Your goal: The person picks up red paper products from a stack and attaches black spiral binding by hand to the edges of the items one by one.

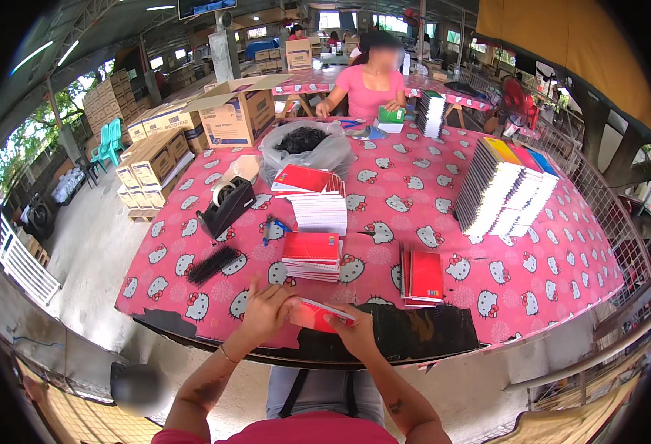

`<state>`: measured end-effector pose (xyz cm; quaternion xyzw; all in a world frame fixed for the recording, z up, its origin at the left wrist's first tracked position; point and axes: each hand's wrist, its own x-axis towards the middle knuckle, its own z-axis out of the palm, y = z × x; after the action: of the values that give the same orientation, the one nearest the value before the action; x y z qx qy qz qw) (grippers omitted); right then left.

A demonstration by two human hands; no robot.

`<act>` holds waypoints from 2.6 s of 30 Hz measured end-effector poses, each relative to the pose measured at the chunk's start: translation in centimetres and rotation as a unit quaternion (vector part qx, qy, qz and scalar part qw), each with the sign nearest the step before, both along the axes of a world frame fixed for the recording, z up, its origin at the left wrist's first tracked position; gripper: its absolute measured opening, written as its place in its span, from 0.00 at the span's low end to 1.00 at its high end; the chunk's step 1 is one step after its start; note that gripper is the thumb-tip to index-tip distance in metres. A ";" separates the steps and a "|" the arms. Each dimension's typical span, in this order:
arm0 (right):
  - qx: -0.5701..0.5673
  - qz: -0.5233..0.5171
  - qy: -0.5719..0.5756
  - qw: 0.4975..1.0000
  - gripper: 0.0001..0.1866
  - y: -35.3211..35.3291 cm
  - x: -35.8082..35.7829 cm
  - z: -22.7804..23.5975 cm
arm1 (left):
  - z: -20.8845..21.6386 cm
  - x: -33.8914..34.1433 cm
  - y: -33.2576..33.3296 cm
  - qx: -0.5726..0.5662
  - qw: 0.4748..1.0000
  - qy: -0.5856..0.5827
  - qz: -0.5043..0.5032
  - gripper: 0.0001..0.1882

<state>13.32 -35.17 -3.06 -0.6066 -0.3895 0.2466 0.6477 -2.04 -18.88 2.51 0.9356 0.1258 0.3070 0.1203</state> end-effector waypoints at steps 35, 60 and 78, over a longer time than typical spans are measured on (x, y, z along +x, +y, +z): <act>0.009 0.020 0.099 0.995 0.13 0.8 -1.0 3.5 | -0.1 2.1 -3.9 0.134 0.981 0.085 0.116 0.44; 0.450 0.283 -0.102 0.841 0.36 -5.5 -1.0 24.3 | -1.0 1.1 -2.3 0.059 0.997 -0.026 -0.037 0.11; 0.232 0.230 -0.028 0.945 0.46 -2.3 1.3 14.6 | -1.4 0.7 -1.4 0.051 0.998 -0.042 -0.009 0.13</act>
<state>14.63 -37.43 11.54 -0.3395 -0.5830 0.2749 0.6850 -1.30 -20.25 1.15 0.9278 0.0963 0.3513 0.0806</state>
